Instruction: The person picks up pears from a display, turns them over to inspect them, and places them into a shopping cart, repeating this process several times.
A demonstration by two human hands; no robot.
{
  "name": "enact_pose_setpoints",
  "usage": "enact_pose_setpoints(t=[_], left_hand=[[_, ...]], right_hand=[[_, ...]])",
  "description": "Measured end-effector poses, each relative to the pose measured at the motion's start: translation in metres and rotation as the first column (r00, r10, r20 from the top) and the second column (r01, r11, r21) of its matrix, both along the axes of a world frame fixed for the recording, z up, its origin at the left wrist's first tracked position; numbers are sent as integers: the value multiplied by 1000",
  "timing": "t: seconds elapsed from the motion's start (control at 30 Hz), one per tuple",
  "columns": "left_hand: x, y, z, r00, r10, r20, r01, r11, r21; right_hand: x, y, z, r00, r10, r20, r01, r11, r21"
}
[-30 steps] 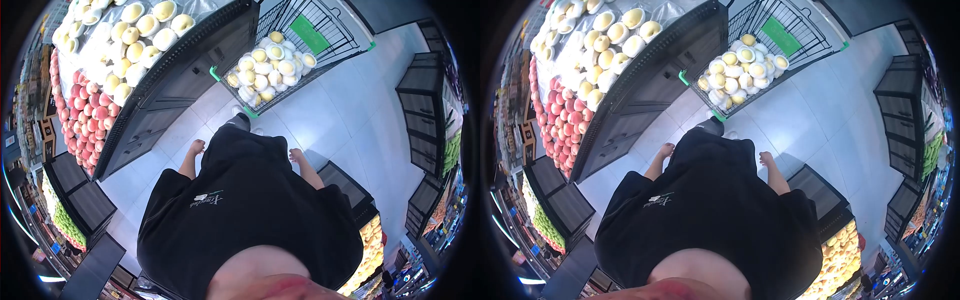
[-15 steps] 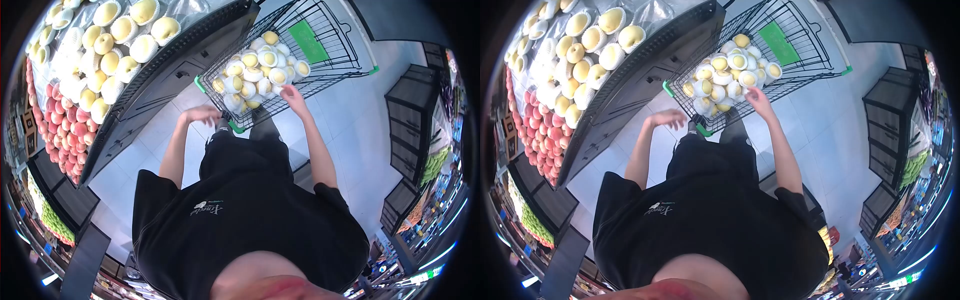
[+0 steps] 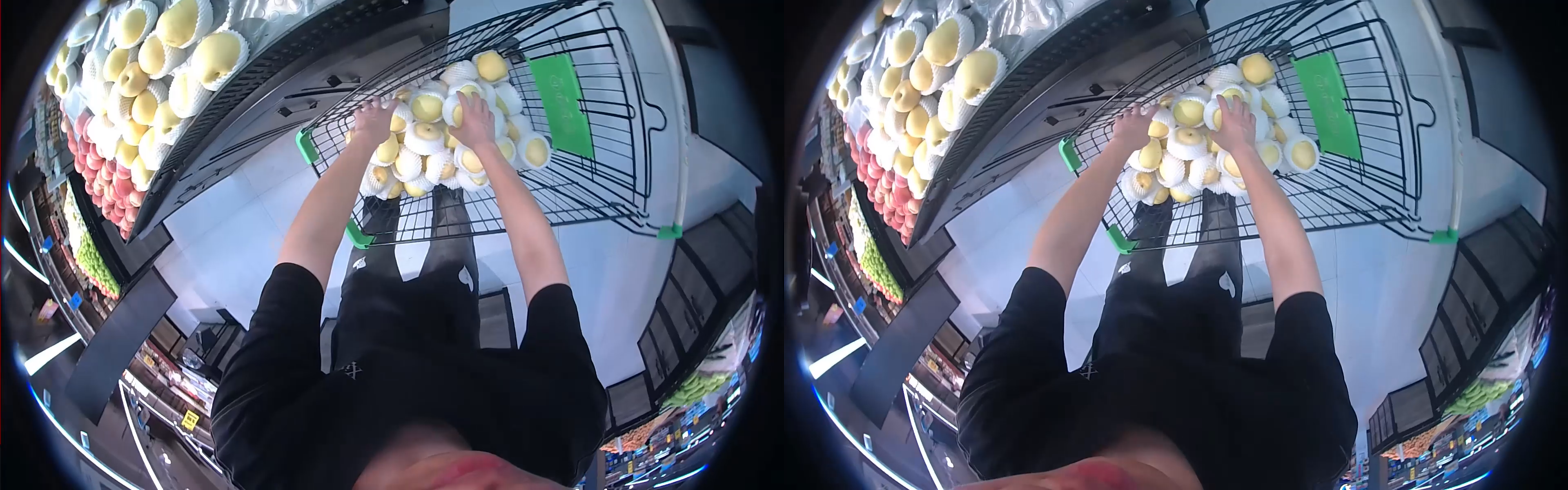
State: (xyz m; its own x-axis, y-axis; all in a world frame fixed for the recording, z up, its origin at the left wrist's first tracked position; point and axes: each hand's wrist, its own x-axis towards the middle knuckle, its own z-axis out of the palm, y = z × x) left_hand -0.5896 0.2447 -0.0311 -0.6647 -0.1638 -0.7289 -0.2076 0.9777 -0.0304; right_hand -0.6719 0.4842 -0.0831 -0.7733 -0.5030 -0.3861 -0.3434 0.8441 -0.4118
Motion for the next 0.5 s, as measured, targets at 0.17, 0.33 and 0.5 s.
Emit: enact_pose_setpoints(t=[0.17, 0.33, 0.5], left_hand=[[0, 14, -36, 998, 61, 12, -61, 998, 17], [-3, 13, -64, 986, 163, 22, -164, 984, 68], [-3, 18, -69, 985, 167, -48, -164, 985, 51]], right_hand=[[3, 3, -21, 1000, -14, -7, 14, 994, -108], [6, -1, -33, 997, -31, -73, 20, 990, -138], [7, -8, -35, 998, -36, -56, 31, 997, -73]])
